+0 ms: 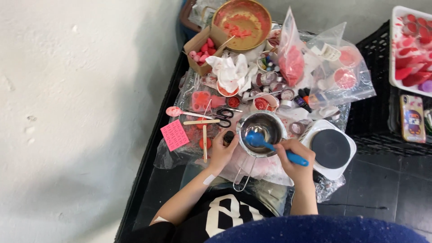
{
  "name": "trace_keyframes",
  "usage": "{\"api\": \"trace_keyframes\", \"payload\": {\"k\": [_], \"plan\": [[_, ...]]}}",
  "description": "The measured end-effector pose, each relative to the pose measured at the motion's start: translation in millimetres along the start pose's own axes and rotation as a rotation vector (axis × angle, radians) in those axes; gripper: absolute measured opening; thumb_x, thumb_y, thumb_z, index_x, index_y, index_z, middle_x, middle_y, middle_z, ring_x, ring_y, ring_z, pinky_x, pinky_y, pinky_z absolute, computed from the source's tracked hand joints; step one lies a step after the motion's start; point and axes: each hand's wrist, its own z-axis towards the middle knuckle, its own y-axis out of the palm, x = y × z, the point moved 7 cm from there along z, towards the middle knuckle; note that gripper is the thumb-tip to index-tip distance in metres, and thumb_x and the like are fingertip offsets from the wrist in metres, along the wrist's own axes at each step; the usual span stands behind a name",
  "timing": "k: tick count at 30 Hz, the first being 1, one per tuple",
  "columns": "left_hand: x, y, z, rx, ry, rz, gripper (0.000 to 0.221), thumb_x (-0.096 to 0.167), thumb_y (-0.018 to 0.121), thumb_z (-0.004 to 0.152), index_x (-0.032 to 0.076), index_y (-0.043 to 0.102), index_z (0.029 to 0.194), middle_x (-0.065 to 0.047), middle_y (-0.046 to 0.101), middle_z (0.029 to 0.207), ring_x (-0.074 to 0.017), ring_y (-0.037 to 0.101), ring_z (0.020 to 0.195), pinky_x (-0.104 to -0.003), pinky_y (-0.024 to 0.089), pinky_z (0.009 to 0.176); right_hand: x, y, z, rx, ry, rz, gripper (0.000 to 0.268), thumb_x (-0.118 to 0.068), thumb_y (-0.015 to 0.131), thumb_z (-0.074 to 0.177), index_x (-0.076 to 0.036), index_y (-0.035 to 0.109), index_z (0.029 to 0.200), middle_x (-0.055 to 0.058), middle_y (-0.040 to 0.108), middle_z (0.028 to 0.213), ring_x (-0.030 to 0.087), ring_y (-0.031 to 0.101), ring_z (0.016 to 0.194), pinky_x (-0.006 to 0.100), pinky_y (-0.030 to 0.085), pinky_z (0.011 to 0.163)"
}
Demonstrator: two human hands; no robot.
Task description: The recorder is stirring a dark mixture in a small metal pot on a crowded production table.
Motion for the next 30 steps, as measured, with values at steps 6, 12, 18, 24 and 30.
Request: {"api": "trace_keyframes", "payload": {"k": [6,12,18,24,30], "plan": [[-13,-3,2,0.003,0.120,0.095,0.017,0.015,0.075,0.095,-0.001,0.067,0.094,-0.001,0.055,0.086,-0.0086,0.052,0.076,-0.027,0.044,0.067,-4,-10,5,0.131,-0.019,-0.054,0.008,-0.004,0.075,0.092,-0.001,0.072,0.086,0.009,0.072,0.081,0.015,0.069,0.070,0.026,0.051,0.062],[-28,-4,2,-0.050,-0.101,-0.078,0.017,0.017,0.074,0.096,0.001,0.066,0.097,0.003,0.057,0.080,-0.0051,0.048,0.071,-0.024,0.040,0.062,27,-13,-2,0.118,0.134,-0.013,0.017,-0.004,0.070,0.096,-0.003,0.072,0.080,0.006,0.071,0.072,0.015,0.067,0.060,0.027,0.048,0.057],[-18,-1,1,-0.079,0.009,-0.026,0.014,0.015,0.071,0.100,0.002,0.066,0.103,0.005,0.059,0.085,-0.0030,0.049,0.073,-0.022,0.042,0.065,3,-9,4,0.028,0.008,-0.096,0.015,-0.006,0.071,0.090,-0.003,0.073,0.076,0.008,0.070,0.069,0.016,0.067,0.058,0.028,0.051,0.056],[3,5,1,-0.076,-0.022,-0.024,0.037,0.014,0.072,0.095,0.005,0.062,0.131,0.005,0.057,0.085,-0.0023,0.048,0.070,-0.019,0.039,0.061,-13,-4,12,0.010,-0.053,-0.035,0.012,-0.008,0.075,0.088,0.001,0.071,0.080,0.011,0.071,0.076,0.019,0.069,0.064,0.030,0.052,0.059],[2,2,1,-0.106,-0.012,0.017,0.048,0.014,0.075,0.095,0.006,0.062,0.140,0.005,0.059,0.086,-0.0028,0.052,0.073,-0.020,0.043,0.065,5,-20,8,0.206,-0.013,-0.059,0.016,-0.005,0.072,0.095,0.001,0.068,0.082,0.010,0.071,0.081,0.018,0.070,0.069,0.029,0.054,0.063]]}}
